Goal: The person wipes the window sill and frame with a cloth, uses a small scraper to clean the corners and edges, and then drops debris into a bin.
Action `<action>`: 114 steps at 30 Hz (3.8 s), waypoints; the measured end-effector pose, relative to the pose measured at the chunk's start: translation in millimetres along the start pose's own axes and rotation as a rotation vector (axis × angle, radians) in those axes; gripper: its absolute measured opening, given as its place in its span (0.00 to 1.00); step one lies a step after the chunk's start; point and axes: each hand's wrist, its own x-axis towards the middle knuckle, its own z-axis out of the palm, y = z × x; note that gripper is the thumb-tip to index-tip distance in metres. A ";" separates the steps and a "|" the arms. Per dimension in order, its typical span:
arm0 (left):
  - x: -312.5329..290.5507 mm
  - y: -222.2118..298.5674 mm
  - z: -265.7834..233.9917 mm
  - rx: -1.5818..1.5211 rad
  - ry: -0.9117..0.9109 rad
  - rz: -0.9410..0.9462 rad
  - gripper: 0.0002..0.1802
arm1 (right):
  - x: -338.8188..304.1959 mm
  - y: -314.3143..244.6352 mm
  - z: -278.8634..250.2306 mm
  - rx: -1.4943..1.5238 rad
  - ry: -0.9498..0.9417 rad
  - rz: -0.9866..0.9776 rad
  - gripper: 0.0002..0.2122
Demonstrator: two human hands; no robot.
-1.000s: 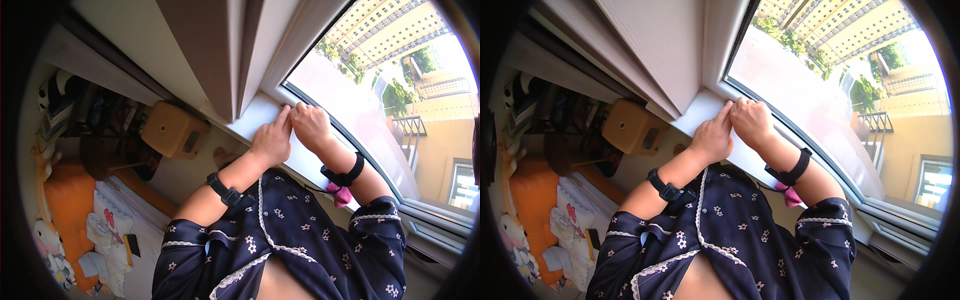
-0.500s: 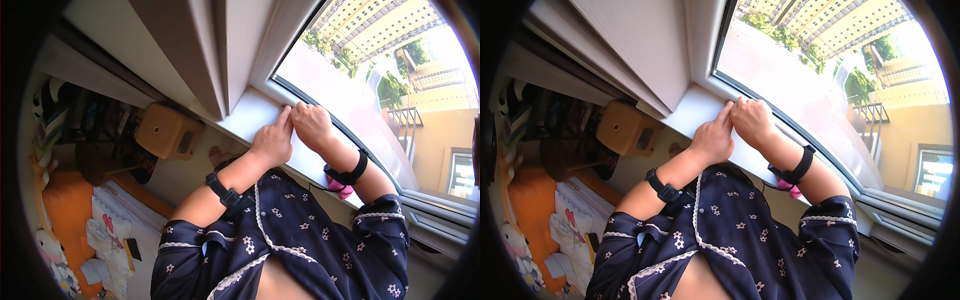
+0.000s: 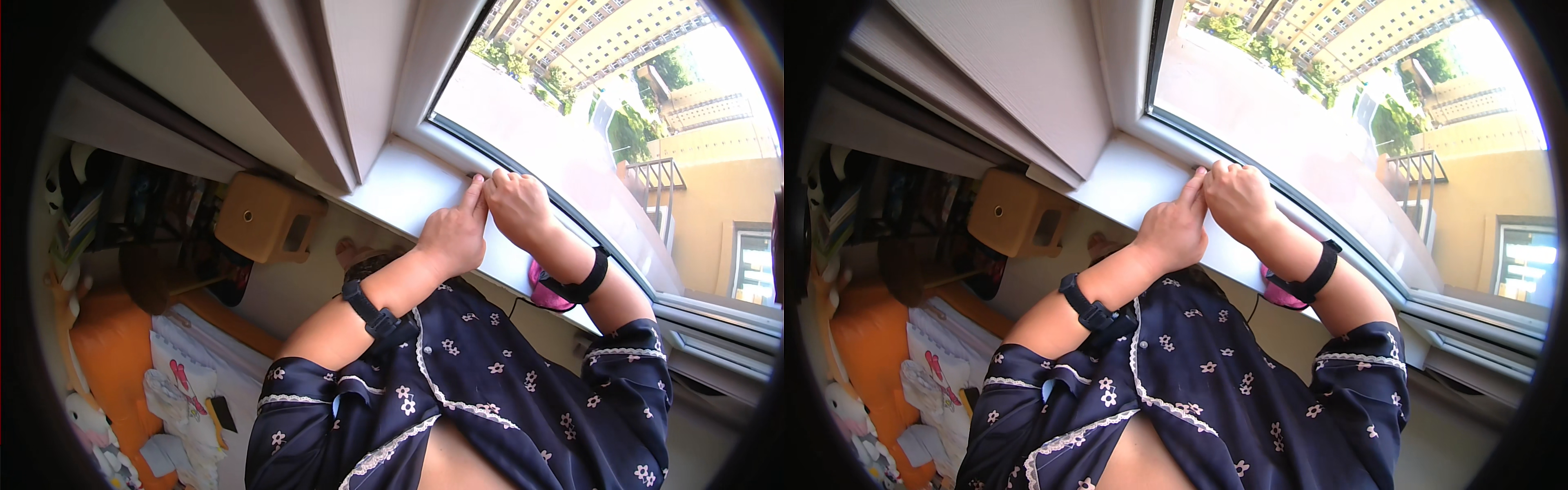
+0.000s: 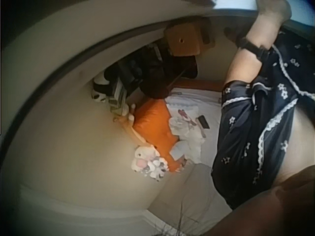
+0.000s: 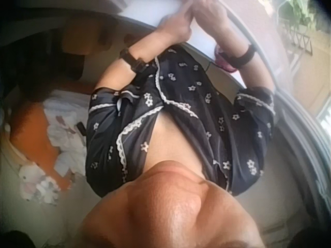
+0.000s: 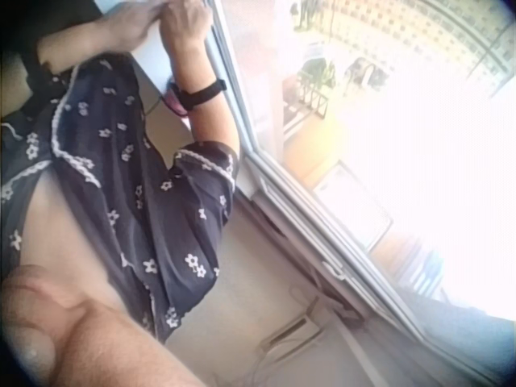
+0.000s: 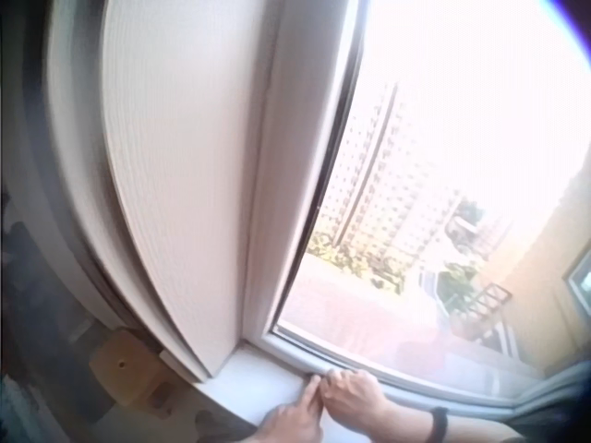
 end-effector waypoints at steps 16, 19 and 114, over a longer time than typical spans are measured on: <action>5.7 13.5 -6.0 0.045 -0.097 -0.057 0.30 | -9.0 5.8 -1.9 -0.016 -0.045 0.000 0.05; 7.2 11.4 -3.6 0.024 -0.096 -0.016 0.29 | -12.1 7.2 0.0 -0.017 -0.048 0.012 0.05; 25.6 -86.9 -53.5 0.106 -0.091 0.403 0.15 | 41.0 -123.3 28.1 0.408 0.383 1.311 0.05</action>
